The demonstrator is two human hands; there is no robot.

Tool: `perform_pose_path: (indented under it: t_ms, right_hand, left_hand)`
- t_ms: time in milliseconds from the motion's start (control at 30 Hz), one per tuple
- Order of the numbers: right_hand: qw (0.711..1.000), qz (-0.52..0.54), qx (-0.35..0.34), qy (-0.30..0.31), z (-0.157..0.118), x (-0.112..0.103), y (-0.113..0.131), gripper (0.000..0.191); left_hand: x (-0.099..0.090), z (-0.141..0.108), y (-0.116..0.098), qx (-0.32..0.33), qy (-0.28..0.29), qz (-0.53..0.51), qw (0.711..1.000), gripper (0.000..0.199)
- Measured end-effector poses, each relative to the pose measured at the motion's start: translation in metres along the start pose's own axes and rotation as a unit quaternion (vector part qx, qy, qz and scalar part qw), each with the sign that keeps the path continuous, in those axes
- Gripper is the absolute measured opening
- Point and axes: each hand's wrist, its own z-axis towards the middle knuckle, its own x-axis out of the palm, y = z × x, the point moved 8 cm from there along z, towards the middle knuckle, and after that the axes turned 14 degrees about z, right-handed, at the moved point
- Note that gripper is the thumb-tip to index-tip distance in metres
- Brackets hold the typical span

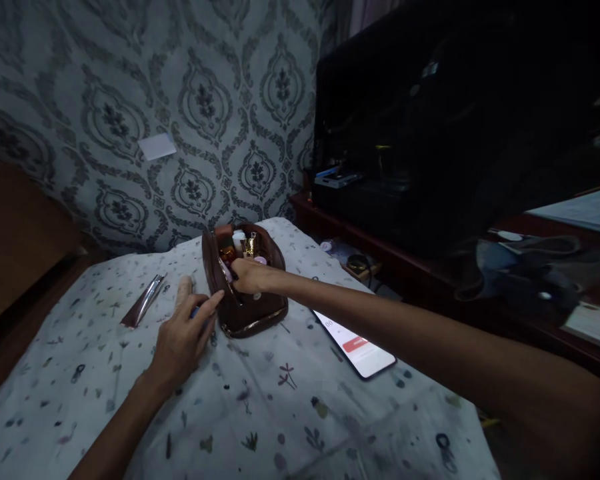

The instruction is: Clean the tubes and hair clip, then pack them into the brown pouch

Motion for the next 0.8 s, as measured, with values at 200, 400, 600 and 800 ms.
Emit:
perform_pose_path:
  t_ms: [200,400,600,800]
  right_hand:
    - [0.997,-0.065,-0.03,0.038,-0.004,0.003,0.001,0.023]
    - [0.986,-0.141,-0.036,0.075,0.0,0.015,-0.001,0.023]
    - [0.982,-0.167,-0.045,0.072,-0.007,0.011,0.006,0.023]
    - [0.968,-0.119,-0.151,-0.158,-0.04,-0.01,0.036,0.023]
  left_hand:
    - [0.01,-0.026,0.079,-0.146,0.086,-0.004,0.986,0.04]
    - [0.031,-0.066,0.182,-0.296,0.201,0.105,0.928,0.049]
    - [0.067,-0.089,0.227,-0.347,0.303,0.127,0.878,0.057]
    - [0.103,-0.088,0.215,-0.307,0.401,0.143,0.851,0.054]
